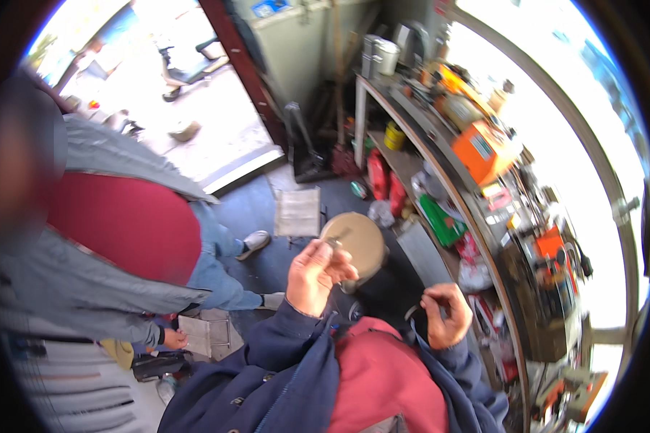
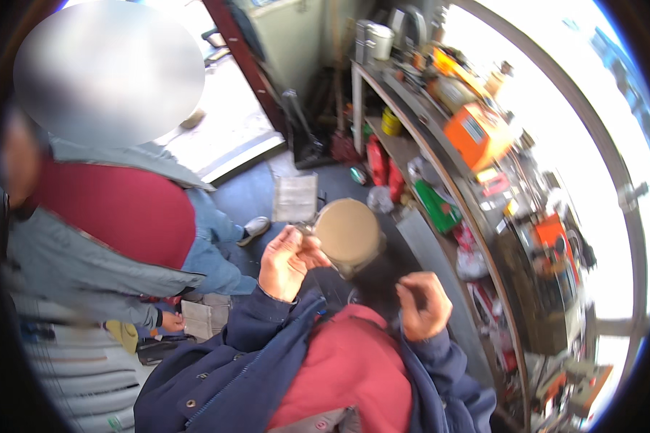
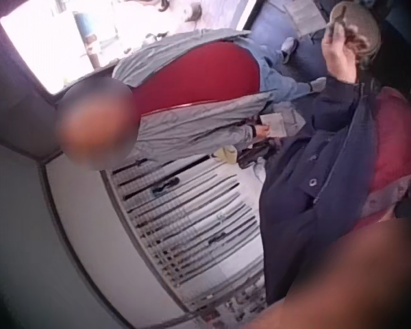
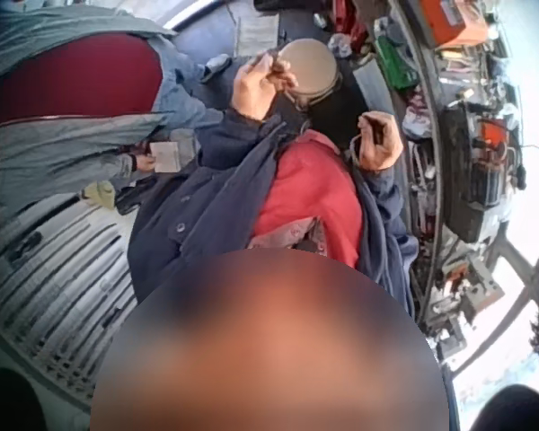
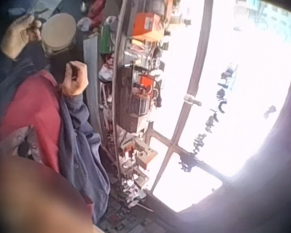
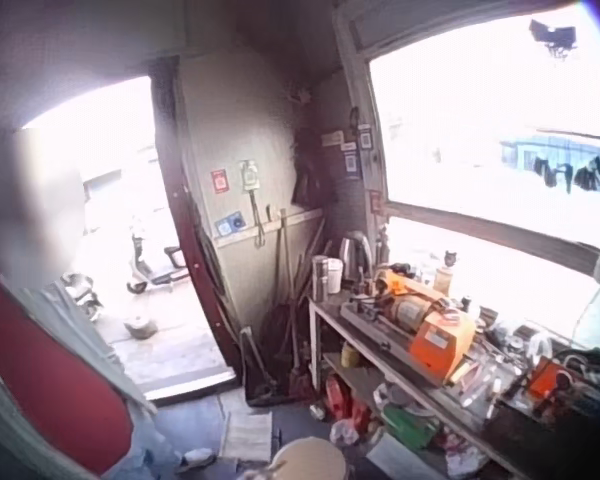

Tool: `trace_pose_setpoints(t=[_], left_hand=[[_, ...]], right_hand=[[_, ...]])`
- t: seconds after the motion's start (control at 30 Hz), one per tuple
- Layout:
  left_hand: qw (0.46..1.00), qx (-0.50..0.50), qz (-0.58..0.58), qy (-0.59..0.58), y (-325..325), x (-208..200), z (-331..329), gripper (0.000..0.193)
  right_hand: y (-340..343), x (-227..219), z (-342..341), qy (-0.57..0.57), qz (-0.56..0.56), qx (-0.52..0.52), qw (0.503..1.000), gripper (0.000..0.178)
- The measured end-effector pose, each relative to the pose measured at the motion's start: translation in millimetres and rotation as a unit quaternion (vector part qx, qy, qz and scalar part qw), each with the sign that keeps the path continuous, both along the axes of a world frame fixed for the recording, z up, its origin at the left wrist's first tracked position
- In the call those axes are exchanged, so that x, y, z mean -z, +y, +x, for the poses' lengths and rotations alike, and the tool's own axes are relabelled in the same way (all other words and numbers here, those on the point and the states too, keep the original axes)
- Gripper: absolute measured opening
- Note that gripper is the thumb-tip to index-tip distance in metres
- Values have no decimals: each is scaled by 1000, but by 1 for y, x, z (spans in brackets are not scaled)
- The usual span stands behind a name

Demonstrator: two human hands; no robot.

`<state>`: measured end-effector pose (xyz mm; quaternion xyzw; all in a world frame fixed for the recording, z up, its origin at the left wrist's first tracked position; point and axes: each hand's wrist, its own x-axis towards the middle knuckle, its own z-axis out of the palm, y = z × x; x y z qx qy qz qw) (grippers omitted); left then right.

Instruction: The person uses a grinding machine to smooth a small metal part, then sits on the floor to adjust and wipe the part with a cloth. The person handles the metal part and a cloth throughout the process.

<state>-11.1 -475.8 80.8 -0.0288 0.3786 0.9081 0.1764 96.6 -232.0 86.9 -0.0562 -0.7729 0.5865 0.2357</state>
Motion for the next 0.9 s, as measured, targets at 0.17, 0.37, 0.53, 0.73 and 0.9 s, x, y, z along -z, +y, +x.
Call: trace_pose_setpoints(t=[0.17,0.37,0.53,0.73,0.9], left_hand=[[956,-294,8,1,-105,4,-52,19],[904,-425,-25,31,-173,-5,-63,18],[894,-448,-21,10,-177,-6,-62,16],[894,-449,-13,-3,-179,3,-67,20],[904,-427,-26,-12,-179,2,-70,23]], right_hand=[[-1,0,-2,-41,-49,-25,998,7],[-5,1,-8,-56,-39,-75,995,2],[-11,0,-13,-72,-27,-100,992,3],[-14,0,-17,-78,-34,-108,990,5],[-13,3,-18,-88,-12,-106,990,5]])
